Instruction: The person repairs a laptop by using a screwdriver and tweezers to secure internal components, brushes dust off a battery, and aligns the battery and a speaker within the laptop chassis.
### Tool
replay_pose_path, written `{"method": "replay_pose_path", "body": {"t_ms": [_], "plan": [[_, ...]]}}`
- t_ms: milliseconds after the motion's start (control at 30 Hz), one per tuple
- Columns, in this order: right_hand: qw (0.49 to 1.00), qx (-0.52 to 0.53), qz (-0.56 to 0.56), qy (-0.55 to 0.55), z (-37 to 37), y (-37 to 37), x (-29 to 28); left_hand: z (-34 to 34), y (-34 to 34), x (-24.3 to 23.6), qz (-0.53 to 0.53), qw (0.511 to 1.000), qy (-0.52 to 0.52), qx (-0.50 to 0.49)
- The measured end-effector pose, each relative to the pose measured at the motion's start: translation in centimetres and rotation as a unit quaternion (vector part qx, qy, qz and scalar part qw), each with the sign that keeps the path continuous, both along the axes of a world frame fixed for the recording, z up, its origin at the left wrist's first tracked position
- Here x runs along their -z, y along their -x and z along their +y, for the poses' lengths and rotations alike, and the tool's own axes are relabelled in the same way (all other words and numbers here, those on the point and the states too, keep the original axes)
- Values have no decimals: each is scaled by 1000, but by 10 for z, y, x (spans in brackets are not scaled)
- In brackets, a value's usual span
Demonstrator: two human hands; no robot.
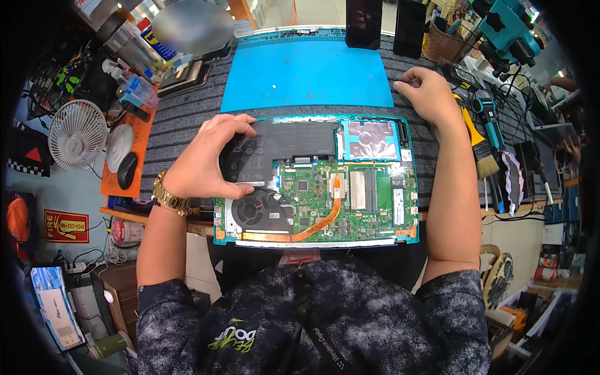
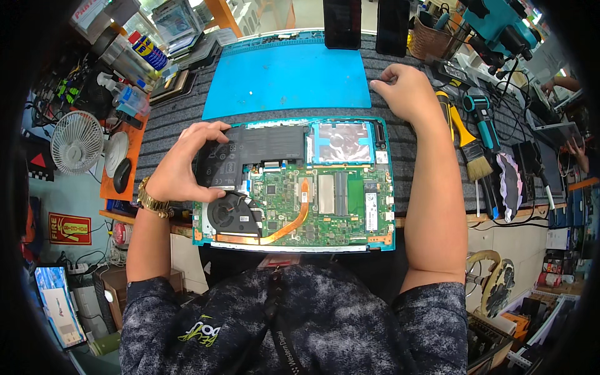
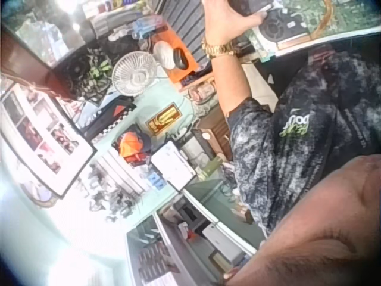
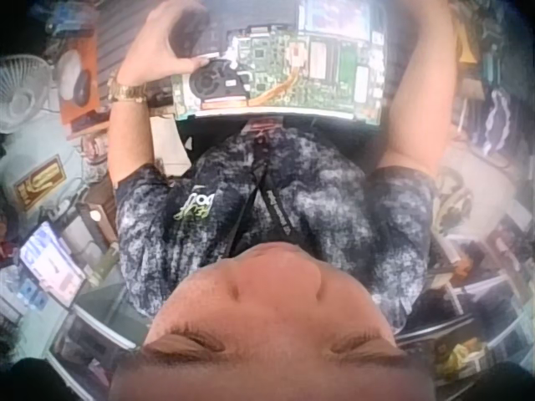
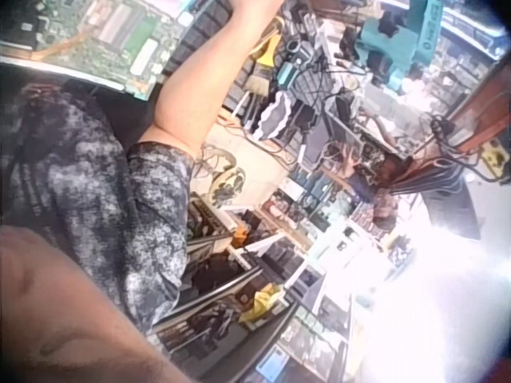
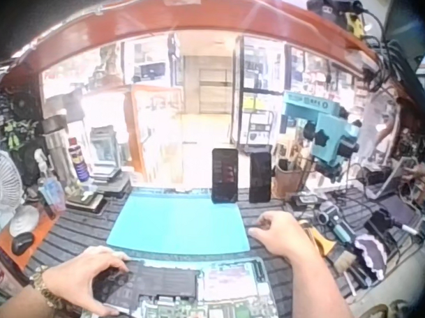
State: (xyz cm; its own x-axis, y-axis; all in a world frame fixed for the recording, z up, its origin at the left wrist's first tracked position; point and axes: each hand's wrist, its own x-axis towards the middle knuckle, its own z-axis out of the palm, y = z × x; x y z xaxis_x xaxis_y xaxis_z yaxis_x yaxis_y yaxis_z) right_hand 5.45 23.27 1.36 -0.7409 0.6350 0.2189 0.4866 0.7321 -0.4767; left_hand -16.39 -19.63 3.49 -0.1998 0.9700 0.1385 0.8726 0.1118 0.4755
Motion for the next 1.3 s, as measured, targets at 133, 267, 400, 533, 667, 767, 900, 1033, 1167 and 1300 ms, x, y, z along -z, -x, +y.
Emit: {"method": "replay_pose_path", "body": {"t_ms": [133, 267, 400, 533, 667, 767, 900, 1033, 1167, 1300], "plan": [[1000, -9, 11, -11, 1, 1, 2, -1, -2, -2, 10, 1000, 4, 3], [1000, -11, 10, -12, 2, 0, 3, 0, -3, -2, 26, 1000, 7, 5], [1000, -10, 7, -14, -2, 0, 0, 1, -5, -5, 25, 1000, 7, 2], [1000, -18, 9, -18, 0, 1, 2, 1, -4, -3, 26, 1000, 8, 2], [1000, -11, -16, 4, -3, 1, -5, 0, -5, -1, 20, 1000, 4, 6], [1000, -1, -17, 12, -4, 0, -6, -3, -4, 2, 18, 1000, -13, 11], [1000, -5, -16, 13, -2, 2, -3, -8, -3, -1, 22, 1000, -6, 4], [1000, -19, -18, 13, -1, 4, -4, -20, 10, 4, 39, 999, -16, -8], [1000, -24, -19, 6, -6, 1, -7, -29, 10, 2, 47, 999, -10, -25], [1000, -17, -6, 17, -4, 0, -6, -35, 10, 10, 78, 996, 9, -45]]}}
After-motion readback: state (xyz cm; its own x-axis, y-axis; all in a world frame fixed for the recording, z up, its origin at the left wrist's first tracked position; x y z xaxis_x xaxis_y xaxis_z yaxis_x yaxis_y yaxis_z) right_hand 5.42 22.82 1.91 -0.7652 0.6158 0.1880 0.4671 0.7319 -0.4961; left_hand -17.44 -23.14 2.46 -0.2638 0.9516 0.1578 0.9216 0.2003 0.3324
